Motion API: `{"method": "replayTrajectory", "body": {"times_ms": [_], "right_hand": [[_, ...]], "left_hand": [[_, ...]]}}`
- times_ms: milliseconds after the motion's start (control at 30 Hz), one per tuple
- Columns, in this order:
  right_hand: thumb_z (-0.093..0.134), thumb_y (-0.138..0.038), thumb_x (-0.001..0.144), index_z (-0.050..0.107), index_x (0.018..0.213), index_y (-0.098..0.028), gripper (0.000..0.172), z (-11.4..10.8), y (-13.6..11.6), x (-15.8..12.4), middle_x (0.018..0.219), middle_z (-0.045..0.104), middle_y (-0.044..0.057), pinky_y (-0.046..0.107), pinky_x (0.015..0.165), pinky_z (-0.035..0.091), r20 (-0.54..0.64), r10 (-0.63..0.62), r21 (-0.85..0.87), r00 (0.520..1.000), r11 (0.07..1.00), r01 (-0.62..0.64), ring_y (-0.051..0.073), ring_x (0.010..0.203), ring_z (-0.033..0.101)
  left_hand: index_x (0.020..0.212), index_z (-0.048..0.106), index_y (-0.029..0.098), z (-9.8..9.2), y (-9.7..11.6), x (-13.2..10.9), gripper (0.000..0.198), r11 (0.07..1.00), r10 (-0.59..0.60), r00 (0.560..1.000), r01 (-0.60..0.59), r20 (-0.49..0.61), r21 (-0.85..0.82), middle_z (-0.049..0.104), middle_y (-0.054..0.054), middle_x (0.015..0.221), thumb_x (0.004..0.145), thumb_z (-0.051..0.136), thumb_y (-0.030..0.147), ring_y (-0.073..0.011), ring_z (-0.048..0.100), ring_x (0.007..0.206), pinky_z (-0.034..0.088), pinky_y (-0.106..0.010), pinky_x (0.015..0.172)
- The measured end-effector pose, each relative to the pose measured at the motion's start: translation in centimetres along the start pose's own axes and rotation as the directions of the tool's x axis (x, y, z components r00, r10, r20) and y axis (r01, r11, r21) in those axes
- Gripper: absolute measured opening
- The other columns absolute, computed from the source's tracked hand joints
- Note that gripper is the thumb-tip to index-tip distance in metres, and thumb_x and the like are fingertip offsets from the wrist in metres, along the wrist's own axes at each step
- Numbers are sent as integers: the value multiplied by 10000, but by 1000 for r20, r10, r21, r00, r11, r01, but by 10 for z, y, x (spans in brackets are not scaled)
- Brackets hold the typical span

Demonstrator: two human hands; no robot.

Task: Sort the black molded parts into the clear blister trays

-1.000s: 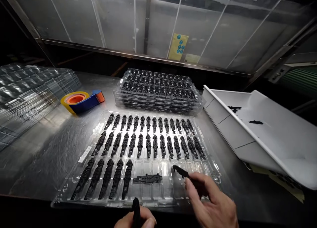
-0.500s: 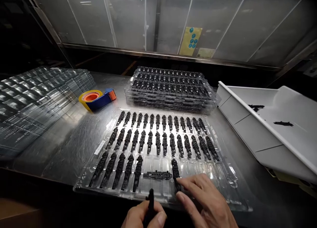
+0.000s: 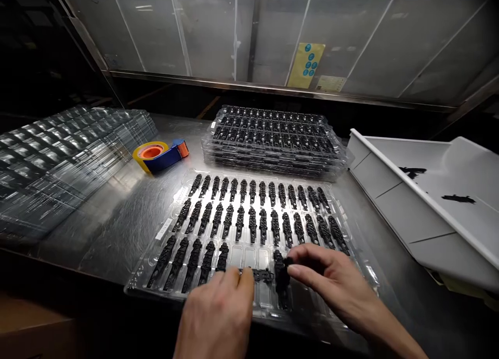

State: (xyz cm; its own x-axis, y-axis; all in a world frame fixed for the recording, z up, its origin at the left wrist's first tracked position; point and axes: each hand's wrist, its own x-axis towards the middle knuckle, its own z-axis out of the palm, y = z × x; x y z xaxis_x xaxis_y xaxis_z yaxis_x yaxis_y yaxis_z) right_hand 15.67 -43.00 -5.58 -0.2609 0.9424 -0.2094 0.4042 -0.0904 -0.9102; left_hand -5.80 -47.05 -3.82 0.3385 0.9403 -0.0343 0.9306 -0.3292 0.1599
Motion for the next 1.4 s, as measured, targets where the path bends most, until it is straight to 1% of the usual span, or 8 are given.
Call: {"method": "replayTrajectory", "body": {"times_ms": [133,267,367,567,700,967,1200,1400], "right_hand": [[590,-321,845,631,805,-197,136,5,-1,12,767,608,-18,230,654,426,34,-5,41,999,999,4,129,716,541],[592,-324,842,632,810,-195,139,6,-3,10,763,605,-19,225,644,423,29,-3,110,1000,994,0,126,703,540],[573,-323,857,636,820,-200,143,10,-4,9,771,620,-18,231,643,431,63,-2,123,998,992,-6,128,706,556],[540,-330,882,639,859,-213,155,17,-6,14,795,644,-17,247,651,437,28,-51,33,998,998,50,135,715,578],[533,-325,883,626,841,-211,152,18,-2,19,752,627,-17,250,622,438,39,-77,19,996,997,76,137,675,569],[513,-162,878,604,1017,-202,172,41,20,18,917,600,60,342,729,459,-85,-327,-548,941,804,230,212,848,559],[547,-190,870,618,1021,-248,177,43,22,12,922,566,54,365,728,479,8,-353,-600,936,747,287,221,863,521],[542,-175,860,569,1064,-242,217,43,21,8,950,534,56,393,732,484,80,-316,-578,945,758,302,221,863,503]], "left_hand": [[851,654,140,1,8,42,323,990,25,946,-69,324,125,676,-100,810,747,414,-49,-268,663,704,517,-343,571],[878,649,140,-2,3,49,283,996,-28,944,-4,328,94,679,-114,860,822,401,15,-263,659,729,478,-340,597],[733,593,181,-9,-7,40,268,980,-88,957,133,276,-147,659,-42,750,914,397,203,-193,613,647,403,-295,589],[613,465,195,-1,-17,30,361,746,-257,891,429,374,-509,560,7,619,919,355,352,-145,523,603,308,-246,525],[619,502,193,10,-12,32,341,764,-305,865,472,398,-440,605,-20,647,903,361,320,-166,562,636,316,-259,542],[998,550,166,9,10,28,227,926,-362,907,376,216,-27,703,-85,793,912,343,205,-251,673,736,406,-308,616],[1002,579,212,9,15,25,244,931,-348,909,365,228,-31,713,-67,814,915,351,210,-268,684,779,461,-336,647],[1340,450,195,9,16,19,477,933,-324,900,355,292,-61,695,-120,1038,867,418,141,-272,675,906,504,-376,766]]}}
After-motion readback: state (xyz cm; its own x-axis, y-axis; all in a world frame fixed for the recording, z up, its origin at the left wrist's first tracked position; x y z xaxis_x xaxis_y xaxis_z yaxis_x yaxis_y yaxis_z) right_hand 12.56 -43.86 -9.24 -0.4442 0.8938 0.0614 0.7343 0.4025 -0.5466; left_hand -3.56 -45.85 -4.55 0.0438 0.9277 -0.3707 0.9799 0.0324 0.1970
